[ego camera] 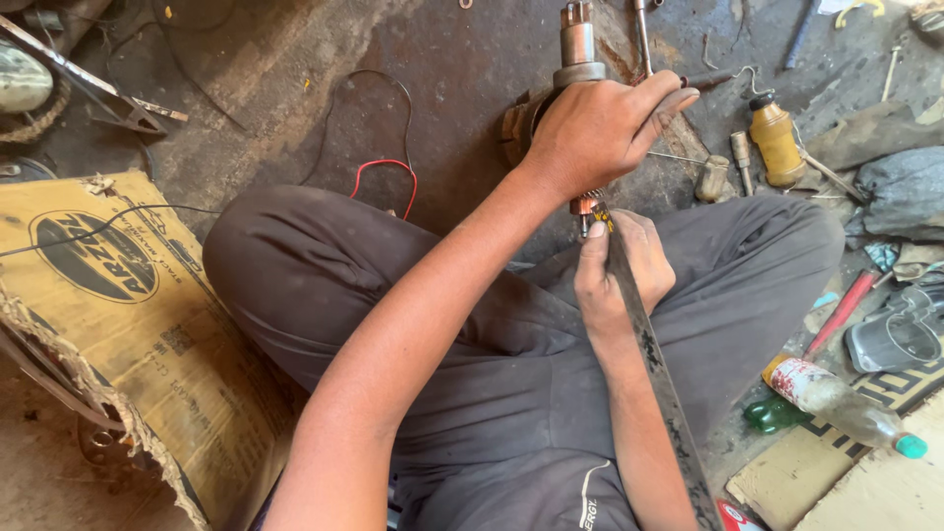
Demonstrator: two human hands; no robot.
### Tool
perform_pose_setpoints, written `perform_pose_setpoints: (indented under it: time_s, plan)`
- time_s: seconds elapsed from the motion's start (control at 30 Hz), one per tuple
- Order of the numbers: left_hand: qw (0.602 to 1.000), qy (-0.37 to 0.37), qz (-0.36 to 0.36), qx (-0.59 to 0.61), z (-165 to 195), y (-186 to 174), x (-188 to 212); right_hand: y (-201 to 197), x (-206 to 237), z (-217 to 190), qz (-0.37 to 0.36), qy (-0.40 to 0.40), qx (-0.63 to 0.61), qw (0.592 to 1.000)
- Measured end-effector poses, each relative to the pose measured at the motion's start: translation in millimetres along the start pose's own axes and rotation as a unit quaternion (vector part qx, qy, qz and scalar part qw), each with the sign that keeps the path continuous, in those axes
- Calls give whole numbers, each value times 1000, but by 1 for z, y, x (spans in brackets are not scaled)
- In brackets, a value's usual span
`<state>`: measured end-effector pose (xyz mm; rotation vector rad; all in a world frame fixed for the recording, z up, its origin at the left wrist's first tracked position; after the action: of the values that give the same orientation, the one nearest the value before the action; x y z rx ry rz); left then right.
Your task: The person sits on the floor of a repair workshop and files a small cylindrical metal component held upright in a fixture, repeatedly drawing a flat file across its surface with one hand while steadying the fixture with the other. The filing continues throughout the clip.
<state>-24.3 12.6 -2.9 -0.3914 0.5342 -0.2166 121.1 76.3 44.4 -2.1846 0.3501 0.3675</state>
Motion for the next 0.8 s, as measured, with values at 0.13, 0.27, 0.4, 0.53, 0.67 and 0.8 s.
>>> perform_pose_setpoints:
  time_s: [0.13,0.27,0.4,0.53,0.67,0.8]
  plan:
    - [1000,-10,-11,13,0,1,1,-3,0,0,-14,1,-2,1000]
    - [1000,-20,-8,6,2,0,1,0,1,2,-28,-14,40,999]
    - [999,-32,-5,13,2,1,1,7,3,2,2,-67,70,995]
    - [999,-28,-3,34,2,2,3,15,7,3,36,-80,67,994]
    - [999,-42,-18,16,0,2,2,20,6,3,58,-80,65,993]
    - [1000,-3,-6,22,1,-1,-1,11,3,5,32,-45,14,998]
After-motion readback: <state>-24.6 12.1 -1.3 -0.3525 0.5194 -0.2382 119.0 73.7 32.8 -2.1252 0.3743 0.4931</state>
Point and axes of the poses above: each hand's wrist, its own x-axis away from the middle knuckle, its own y-axis out of the palm, z = x × y, the point moved 2 cm from there along -x, towards the middle knuckle, and after that the axes turned 5 degrees about x, right-handed, at the moved point
